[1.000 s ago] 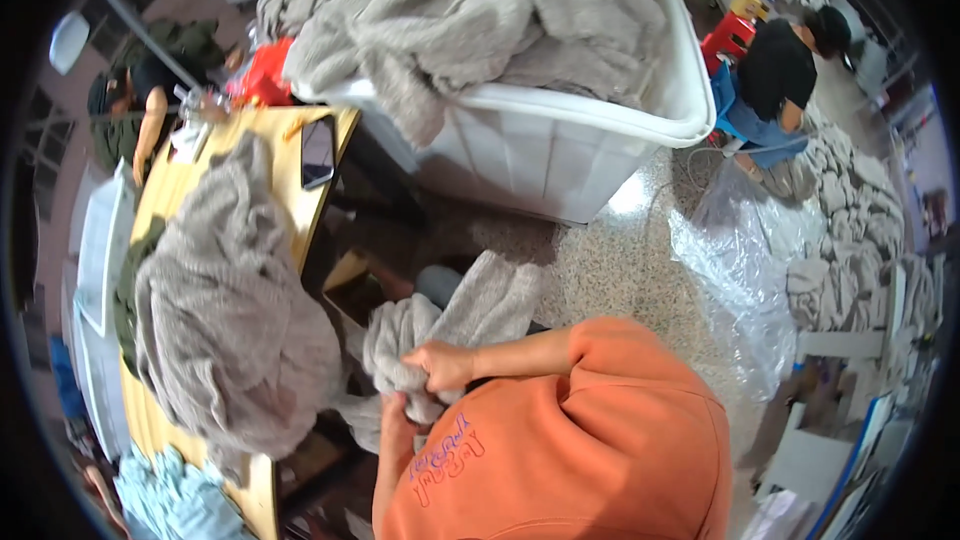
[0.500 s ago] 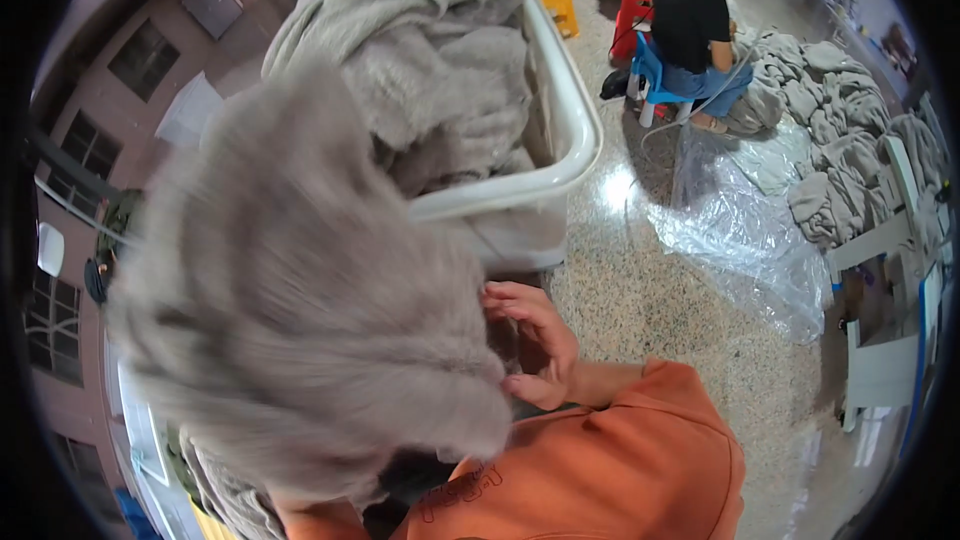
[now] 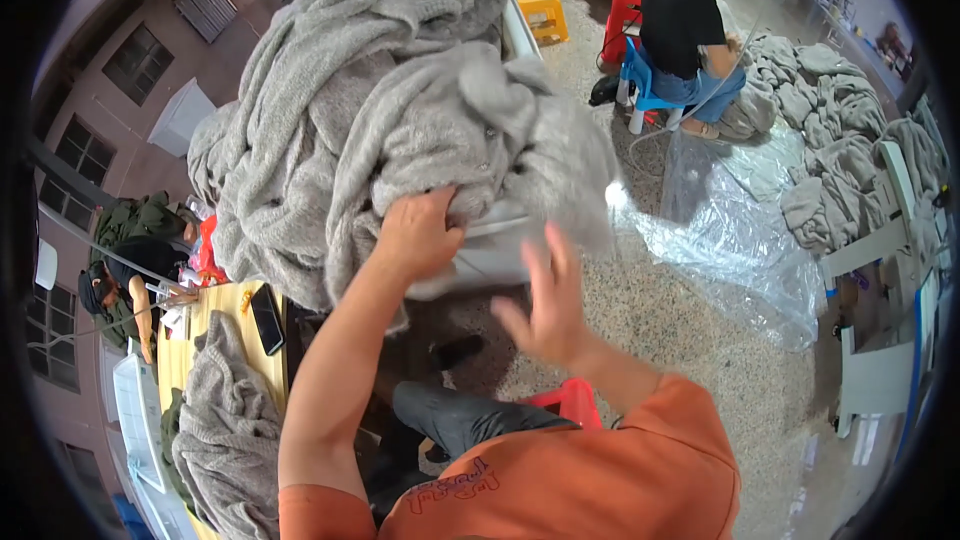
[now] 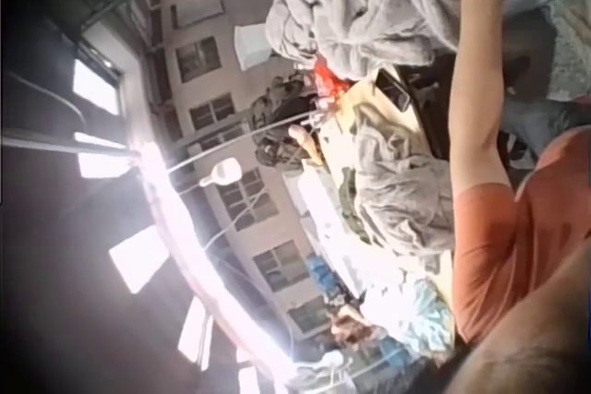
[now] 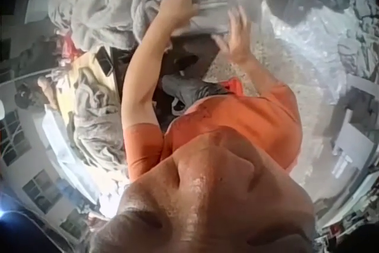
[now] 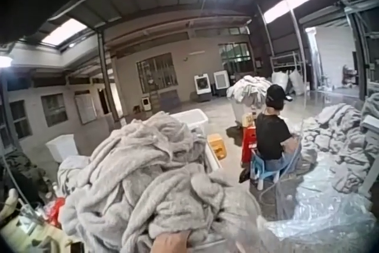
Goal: The worker is inspecting pieces of grey fleece fabric, picking off lint or loose threads with their fingers and organizing the pieces.
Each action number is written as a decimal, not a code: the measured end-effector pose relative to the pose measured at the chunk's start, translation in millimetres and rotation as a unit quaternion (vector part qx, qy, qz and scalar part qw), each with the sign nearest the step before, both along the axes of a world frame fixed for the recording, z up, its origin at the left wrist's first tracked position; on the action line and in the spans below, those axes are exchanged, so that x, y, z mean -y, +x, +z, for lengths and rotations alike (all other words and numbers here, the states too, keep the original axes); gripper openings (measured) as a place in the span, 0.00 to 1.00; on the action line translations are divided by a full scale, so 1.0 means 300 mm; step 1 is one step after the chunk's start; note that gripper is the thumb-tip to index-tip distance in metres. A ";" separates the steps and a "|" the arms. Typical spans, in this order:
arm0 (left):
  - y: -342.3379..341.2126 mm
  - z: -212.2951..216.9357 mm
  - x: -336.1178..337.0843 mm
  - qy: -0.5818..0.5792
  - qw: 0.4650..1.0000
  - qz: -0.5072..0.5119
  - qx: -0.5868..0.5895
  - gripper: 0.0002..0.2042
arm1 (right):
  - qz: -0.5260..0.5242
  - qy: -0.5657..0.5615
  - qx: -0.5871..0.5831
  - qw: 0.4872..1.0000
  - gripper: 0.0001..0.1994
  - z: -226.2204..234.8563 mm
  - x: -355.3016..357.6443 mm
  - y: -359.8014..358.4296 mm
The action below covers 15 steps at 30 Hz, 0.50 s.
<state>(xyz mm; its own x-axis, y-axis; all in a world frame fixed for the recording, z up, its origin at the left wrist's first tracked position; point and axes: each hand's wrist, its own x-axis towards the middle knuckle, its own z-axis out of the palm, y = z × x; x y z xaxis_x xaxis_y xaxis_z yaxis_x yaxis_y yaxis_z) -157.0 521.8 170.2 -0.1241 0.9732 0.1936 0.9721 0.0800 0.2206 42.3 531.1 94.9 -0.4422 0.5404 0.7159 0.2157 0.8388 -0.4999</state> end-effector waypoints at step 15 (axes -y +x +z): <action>-0.017 -0.201 0.631 0.258 0.958 0.071 0.105 0.09 | 0.129 -0.064 0.740 0.657 0.25 -0.021 -0.696 -0.580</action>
<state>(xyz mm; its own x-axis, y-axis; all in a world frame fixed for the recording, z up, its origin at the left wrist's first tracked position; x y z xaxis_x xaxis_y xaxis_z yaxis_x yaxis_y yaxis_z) -162.0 332.6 109.9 -0.3372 0.7257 0.5997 0.8893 0.0364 0.4560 -131.8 740.0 88.8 -0.6906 0.3243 -0.6464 0.4039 0.9144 0.0273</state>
